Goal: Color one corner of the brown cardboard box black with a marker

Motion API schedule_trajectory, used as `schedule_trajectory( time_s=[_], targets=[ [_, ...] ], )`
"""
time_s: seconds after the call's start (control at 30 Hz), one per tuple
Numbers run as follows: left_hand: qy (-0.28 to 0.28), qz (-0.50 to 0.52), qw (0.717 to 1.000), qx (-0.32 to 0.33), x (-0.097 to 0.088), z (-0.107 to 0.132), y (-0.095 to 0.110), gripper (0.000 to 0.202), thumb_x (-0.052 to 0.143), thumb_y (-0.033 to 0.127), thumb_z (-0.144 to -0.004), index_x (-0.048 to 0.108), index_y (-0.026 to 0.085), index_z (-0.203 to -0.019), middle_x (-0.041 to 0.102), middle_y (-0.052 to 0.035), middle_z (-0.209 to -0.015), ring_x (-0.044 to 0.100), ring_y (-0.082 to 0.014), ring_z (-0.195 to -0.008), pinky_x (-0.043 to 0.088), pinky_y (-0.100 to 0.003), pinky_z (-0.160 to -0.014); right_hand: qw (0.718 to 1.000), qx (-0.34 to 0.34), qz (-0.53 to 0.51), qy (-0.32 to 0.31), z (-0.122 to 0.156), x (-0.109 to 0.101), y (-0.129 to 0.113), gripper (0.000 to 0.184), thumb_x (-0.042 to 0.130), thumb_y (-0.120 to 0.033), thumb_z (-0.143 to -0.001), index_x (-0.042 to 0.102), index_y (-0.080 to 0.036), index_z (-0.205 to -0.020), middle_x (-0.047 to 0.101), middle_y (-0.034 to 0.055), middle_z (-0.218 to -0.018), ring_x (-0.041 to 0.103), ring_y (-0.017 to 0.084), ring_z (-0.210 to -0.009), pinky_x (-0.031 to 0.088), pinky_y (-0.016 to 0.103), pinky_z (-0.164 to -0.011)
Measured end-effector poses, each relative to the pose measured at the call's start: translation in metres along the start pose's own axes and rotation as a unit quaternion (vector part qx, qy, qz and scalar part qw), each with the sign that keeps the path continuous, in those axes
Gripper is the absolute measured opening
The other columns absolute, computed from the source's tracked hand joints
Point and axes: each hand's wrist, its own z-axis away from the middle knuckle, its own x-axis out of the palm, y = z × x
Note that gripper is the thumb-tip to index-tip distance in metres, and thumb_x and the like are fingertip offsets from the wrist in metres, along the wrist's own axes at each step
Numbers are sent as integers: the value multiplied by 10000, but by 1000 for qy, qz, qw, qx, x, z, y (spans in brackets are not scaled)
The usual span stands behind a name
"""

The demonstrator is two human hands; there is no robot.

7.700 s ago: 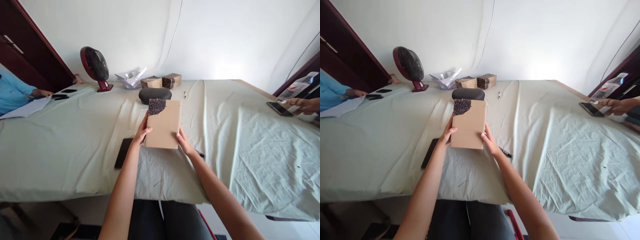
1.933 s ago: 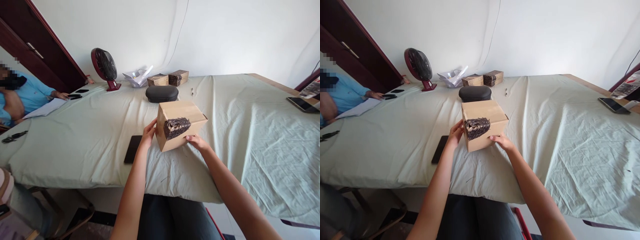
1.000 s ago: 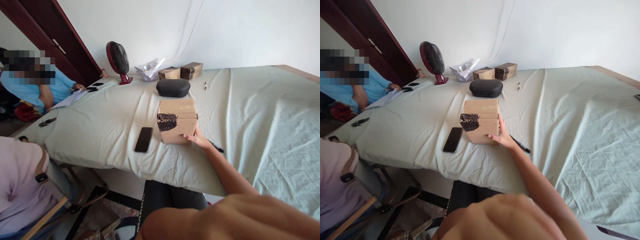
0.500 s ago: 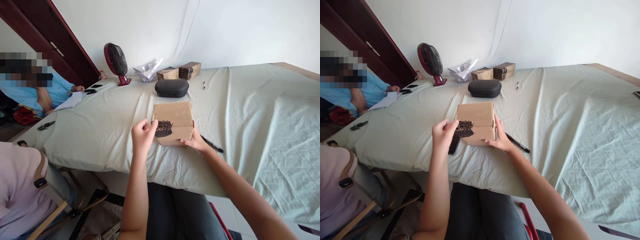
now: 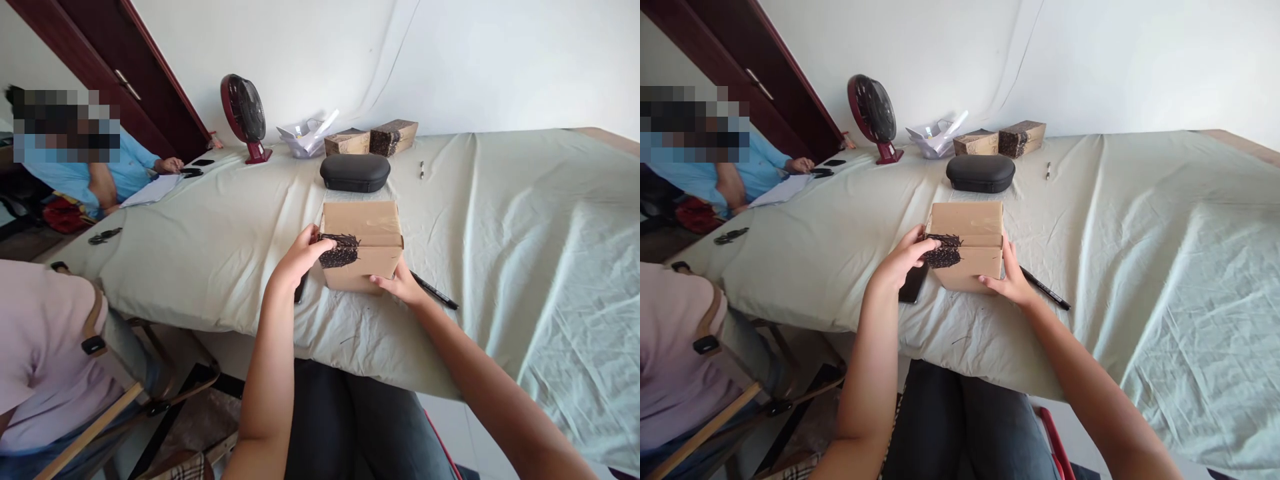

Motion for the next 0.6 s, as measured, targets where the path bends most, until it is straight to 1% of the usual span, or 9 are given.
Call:
schedule_trajectory(
  time_s=[0.1, 0.17, 0.23, 0.33, 0.37, 0.4, 0.47, 0.5, 0.6],
  targets=[
    [-20, 3, 1000, -17, -3, -7, 2, 267, 792, 372, -756, 601, 233, -880, 627, -17, -851, 564, -210, -821, 383, -320, -702, 998, -26, 46, 17, -1, 0, 3, 1198, 931, -633, -717, 306, -351, -1700, 442, 125, -1689, 339, 469, -1596, 226, 738, -1338],
    [-15, 5, 1000, -5, -5, -9, 0, 268, 800, 370, -759, 616, 233, -898, 639, -25, -877, 577, -224, -865, 393, -323, -719, 998, -32, 55, 14, -1, -1, 3, 1182, 917, -646, -731, 303, -360, -1700, 451, 122, -1682, 361, 455, -1585, 249, 725, -1335],
    [-23, 14, 1000, 17, -8, -12, -9, 315, 833, 418, -766, 625, 235, -916, 638, -33, -903, 580, -231, -901, 408, -318, -726, 998, -34, 53, 13, -1, -1, 2, 1174, 906, -645, -749, 285, -363, -1705, 445, 122, -1688, 378, 437, -1581, 284, 706, -1328],
    [-64, 78, 994, 51, -15, -19, -41, 561, 855, 657, -750, 630, 259, -1076, 618, -37, -990, 583, -207, -896, 443, -302, -728, 999, -22, 36, 28, 0, -1, -1, 1147, 890, -656, -763, 298, -352, -1697, 459, 126, -1683, 390, 420, -1585, 331, 684, -1311],
    [-65, 117, 988, 73, -16, -22, -56, 704, 860, 730, -703, 607, 281, -1182, 607, -37, -1051, 594, -200, -910, 468, -304, -752, 999, -12, 24, 33, 0, 0, -1, 1108, 875, -673, -771, 335, -344, -1681, 482, 126, -1668, 395, 417, -1586, 345, 678, -1306],
    [-64, 140, 984, 95, -17, -25, -72, 873, 894, 753, -634, 565, 309, -1310, 599, -47, -1143, 616, -207, -965, 499, -317, -808, 999, 0, 10, 36, 0, 0, -2, 1059, 855, -693, -783, 380, -335, -1659, 508, 126, -1648, 403, 414, -1586, 359, 671, -1301],
    [-75, 137, 982, 106, -13, -31, -103, 1114, 974, 693, -537, 494, 315, -1468, 590, -85, -1277, 636, -249, -1119, 525, -346, -933, 999, 16, -16, 39, 1, 1, -5, 988, 822, -725, -800, 445, -326, -1621, 553, 125, -1612, 420, 408, -1582, 378, 653, -1296],
    [-87, 140, 981, 99, -9, -32, -117, 1152, 988, 676, -517, 490, 300, -1486, 584, -104, -1325, 629, -283, -1204, 525, -369, -989, 999, 19, -21, 38, 1, 2, -7, 982, 820, -729, -801, 450, -331, -1620, 560, 122, -1610, 424, 405, -1581, 381, 643, -1297],
    [-101, 144, 981, 78, 5, -34, -146, 1087, 1011, 590, -508, 540, 243, -1425, 581, -136, -1391, 590, -352, -1348, 504, -434, -1101, 999, 12, -16, 33, -1, -2, -14, 986, 819, -713, -817, 413, -371, -1647, 517, 88, -1670, 404, 386, -1600, 367, 607, -1312]
  ],
)
